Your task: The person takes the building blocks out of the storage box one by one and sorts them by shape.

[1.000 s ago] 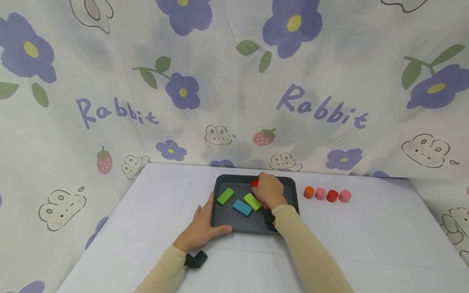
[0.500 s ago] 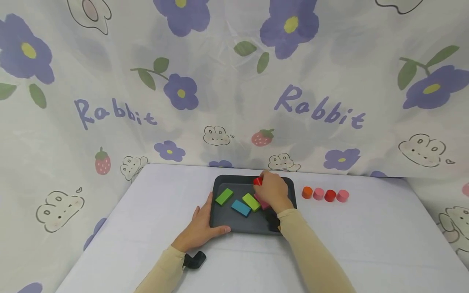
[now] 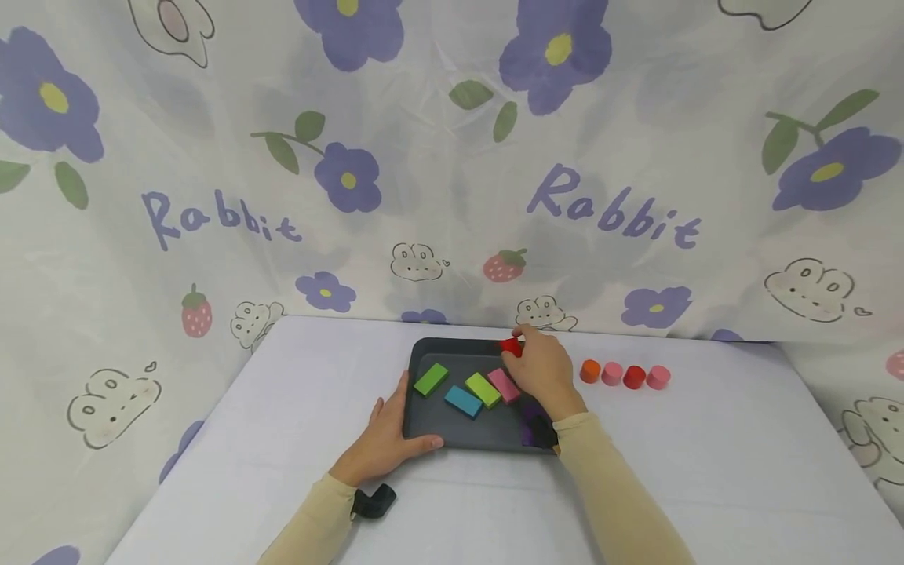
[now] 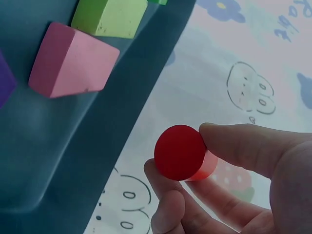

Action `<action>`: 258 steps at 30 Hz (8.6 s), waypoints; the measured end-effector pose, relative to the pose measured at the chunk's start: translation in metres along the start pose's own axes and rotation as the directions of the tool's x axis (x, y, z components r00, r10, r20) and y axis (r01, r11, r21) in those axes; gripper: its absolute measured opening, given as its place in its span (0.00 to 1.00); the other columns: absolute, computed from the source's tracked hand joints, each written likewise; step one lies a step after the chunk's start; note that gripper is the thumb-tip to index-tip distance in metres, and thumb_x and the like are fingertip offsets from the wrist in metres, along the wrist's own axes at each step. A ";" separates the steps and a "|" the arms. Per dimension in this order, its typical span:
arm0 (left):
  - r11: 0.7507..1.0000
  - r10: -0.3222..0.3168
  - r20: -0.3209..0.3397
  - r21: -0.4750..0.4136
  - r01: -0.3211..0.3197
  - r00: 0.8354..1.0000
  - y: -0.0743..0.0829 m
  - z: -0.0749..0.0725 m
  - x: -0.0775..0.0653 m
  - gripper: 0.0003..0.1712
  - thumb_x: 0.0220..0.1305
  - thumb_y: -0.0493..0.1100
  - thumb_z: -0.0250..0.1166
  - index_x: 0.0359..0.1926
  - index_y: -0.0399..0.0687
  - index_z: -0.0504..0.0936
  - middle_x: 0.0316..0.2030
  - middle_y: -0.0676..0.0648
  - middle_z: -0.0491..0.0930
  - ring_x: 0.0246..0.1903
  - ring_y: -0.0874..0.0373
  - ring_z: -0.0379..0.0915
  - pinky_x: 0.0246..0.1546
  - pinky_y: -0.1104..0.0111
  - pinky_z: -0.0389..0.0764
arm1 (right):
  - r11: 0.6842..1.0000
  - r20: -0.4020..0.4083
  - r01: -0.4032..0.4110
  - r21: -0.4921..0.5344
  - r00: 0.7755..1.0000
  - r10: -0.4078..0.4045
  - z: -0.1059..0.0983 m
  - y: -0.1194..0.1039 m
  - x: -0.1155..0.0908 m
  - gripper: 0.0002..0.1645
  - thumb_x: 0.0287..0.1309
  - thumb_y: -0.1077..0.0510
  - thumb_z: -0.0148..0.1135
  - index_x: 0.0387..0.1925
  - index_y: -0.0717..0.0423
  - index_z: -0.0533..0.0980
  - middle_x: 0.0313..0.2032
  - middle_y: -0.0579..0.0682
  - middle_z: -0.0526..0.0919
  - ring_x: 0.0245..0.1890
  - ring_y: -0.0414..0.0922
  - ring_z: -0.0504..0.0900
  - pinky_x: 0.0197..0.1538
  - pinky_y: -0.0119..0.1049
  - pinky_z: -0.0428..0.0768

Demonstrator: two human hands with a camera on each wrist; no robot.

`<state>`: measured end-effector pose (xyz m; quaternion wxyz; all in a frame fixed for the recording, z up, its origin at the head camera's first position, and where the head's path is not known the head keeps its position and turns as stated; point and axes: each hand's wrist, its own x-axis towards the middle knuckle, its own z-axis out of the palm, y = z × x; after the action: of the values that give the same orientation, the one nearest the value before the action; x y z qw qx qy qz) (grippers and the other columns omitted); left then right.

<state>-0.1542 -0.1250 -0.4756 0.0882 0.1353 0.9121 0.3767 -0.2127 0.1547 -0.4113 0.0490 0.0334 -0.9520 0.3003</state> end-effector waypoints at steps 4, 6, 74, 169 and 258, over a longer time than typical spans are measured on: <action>1.000 0.003 -0.001 -0.002 -0.003 1.000 -0.002 0.000 -0.001 0.73 0.54 0.69 0.72 0.80 0.42 0.34 0.79 0.42 0.43 0.77 0.47 0.42 0.74 0.45 0.30 | 1.000 -0.016 0.010 0.005 1.000 -0.010 -0.002 0.004 -0.005 0.27 0.63 0.51 0.66 0.59 0.61 0.77 0.45 0.62 0.86 0.37 0.55 0.83 0.40 0.49 0.84; 1.000 0.008 -0.006 -0.003 -0.008 1.000 -0.003 -0.001 -0.001 0.74 0.53 0.69 0.72 0.80 0.42 0.34 0.79 0.42 0.43 0.77 0.47 0.42 0.74 0.45 0.30 | 1.000 -0.016 0.014 0.009 1.000 -0.014 -0.003 0.006 -0.007 0.27 0.63 0.52 0.66 0.59 0.61 0.76 0.46 0.63 0.86 0.36 0.55 0.83 0.39 0.48 0.84; 1.000 -0.007 -0.002 0.007 0.007 1.000 -0.002 0.002 0.002 0.74 0.53 0.69 0.73 0.80 0.42 0.34 0.79 0.41 0.43 0.77 0.47 0.42 0.74 0.45 0.30 | 0.977 -0.266 -0.194 0.093 0.940 0.213 -0.074 0.103 -0.050 0.28 0.63 0.55 0.64 0.58 0.70 0.72 0.48 0.73 0.82 0.39 0.60 0.79 0.28 0.37 0.77; 1.000 0.009 0.003 0.001 -0.009 1.000 -0.003 0.001 0.001 0.74 0.54 0.69 0.72 0.80 0.42 0.33 0.79 0.42 0.42 0.78 0.47 0.41 0.74 0.47 0.30 | 0.832 -0.037 -0.546 0.094 0.833 0.551 -0.088 0.206 -0.046 0.35 0.63 0.60 0.62 0.65 0.75 0.63 0.61 0.77 0.67 0.59 0.73 0.62 0.54 0.65 0.71; 1.000 0.008 0.004 0.011 -0.008 1.000 -0.002 0.000 0.001 0.74 0.54 0.70 0.72 0.80 0.41 0.34 0.79 0.43 0.42 0.77 0.48 0.41 0.74 0.45 0.30 | 0.984 -0.030 0.102 0.147 0.995 -0.098 -0.016 0.034 -0.004 0.26 0.61 0.58 0.70 0.59 0.63 0.76 0.49 0.62 0.84 0.40 0.52 0.79 0.38 0.41 0.77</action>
<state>-0.1555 -0.1257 -0.4769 0.0877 0.1402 0.9134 0.3719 -0.2105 0.1916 -0.4177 0.0723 0.0813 -0.9234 0.3680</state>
